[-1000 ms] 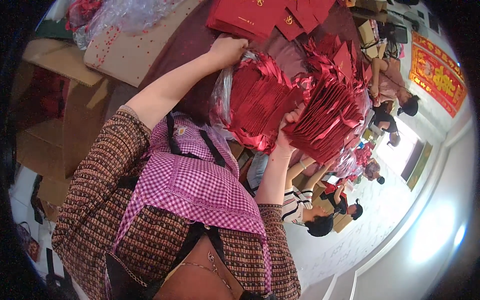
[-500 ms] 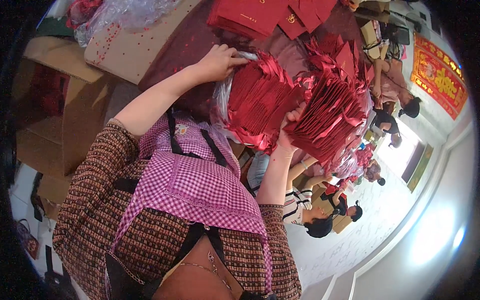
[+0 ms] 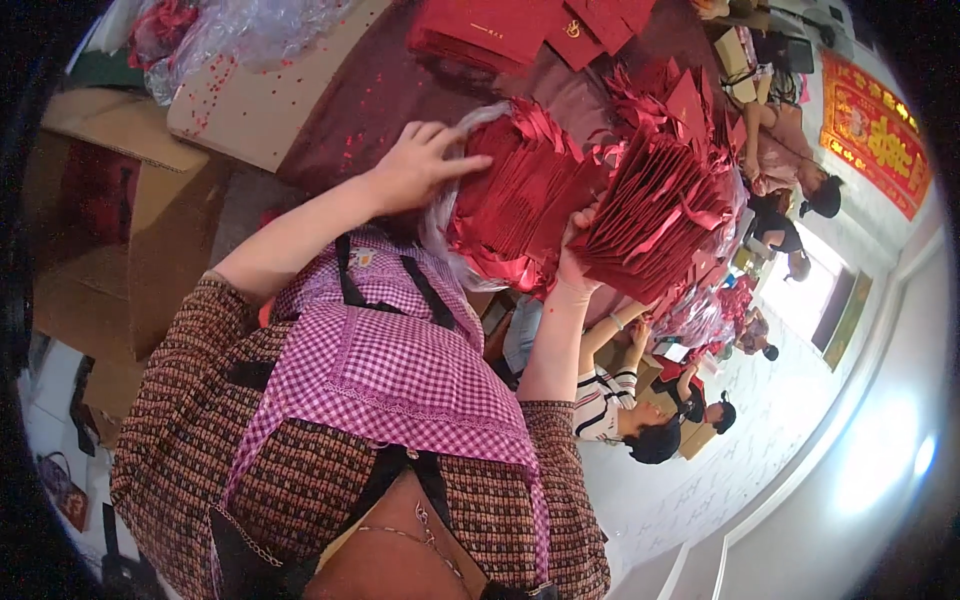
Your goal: The person opens a plastic bag, places stacks of red gift bags inside it, and arranges them by hand.
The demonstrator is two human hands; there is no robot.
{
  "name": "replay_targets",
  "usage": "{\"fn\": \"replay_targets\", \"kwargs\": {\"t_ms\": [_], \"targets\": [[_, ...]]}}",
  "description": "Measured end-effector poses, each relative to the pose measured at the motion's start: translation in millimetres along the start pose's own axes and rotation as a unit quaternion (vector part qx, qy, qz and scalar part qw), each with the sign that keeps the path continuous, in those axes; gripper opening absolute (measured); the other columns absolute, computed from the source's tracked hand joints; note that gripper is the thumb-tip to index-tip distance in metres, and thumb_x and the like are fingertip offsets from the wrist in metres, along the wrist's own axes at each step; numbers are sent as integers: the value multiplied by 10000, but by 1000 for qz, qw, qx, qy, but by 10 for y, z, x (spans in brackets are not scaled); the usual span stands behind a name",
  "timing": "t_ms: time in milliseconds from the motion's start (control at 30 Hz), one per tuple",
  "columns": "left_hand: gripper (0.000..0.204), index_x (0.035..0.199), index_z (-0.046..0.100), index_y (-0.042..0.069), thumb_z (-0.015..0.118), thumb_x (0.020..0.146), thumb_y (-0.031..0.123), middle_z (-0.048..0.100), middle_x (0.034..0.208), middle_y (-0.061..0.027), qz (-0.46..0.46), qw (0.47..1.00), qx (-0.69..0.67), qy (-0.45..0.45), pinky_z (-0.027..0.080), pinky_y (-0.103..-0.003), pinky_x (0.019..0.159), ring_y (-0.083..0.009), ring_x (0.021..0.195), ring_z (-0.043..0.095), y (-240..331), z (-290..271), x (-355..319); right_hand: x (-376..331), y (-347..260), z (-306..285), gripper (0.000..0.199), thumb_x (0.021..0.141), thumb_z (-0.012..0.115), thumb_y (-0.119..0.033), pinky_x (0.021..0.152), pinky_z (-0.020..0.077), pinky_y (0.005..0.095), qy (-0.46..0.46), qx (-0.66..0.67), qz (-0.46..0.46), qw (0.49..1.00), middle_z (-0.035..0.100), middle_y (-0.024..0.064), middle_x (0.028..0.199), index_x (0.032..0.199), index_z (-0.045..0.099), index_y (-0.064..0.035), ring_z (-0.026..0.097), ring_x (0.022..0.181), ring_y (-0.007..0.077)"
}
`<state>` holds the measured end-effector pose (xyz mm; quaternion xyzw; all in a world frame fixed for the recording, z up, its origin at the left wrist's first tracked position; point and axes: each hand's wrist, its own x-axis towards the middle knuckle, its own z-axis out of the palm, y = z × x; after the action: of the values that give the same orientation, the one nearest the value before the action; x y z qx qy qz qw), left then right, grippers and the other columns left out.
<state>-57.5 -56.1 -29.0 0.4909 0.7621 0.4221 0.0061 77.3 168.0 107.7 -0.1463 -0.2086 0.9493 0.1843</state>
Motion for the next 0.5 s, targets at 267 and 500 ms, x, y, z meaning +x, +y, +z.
{"fn": "replay_targets", "kwargs": {"t_ms": [267,500], "targets": [[604,1308,528,319,605,733,150,476,1294,-129,11,999,-16,-26,351,-436,939,-293,1138,462,132,83,-178,45,37,40,217,911,450,-198,795,375,329,-27,14,18,999,422,42,939,1064,434,-46,479,853,177],[573,1323,514,321,596,774,179,475,1301,-124,36,999,-3,-25,360,-433,933,-288,1127,473,85,108,-187,33,18,9,195,915,455,-204,797,364,321,-14,22,6,1000,423,31,921,1037,441,-52,459,842,169]]}}
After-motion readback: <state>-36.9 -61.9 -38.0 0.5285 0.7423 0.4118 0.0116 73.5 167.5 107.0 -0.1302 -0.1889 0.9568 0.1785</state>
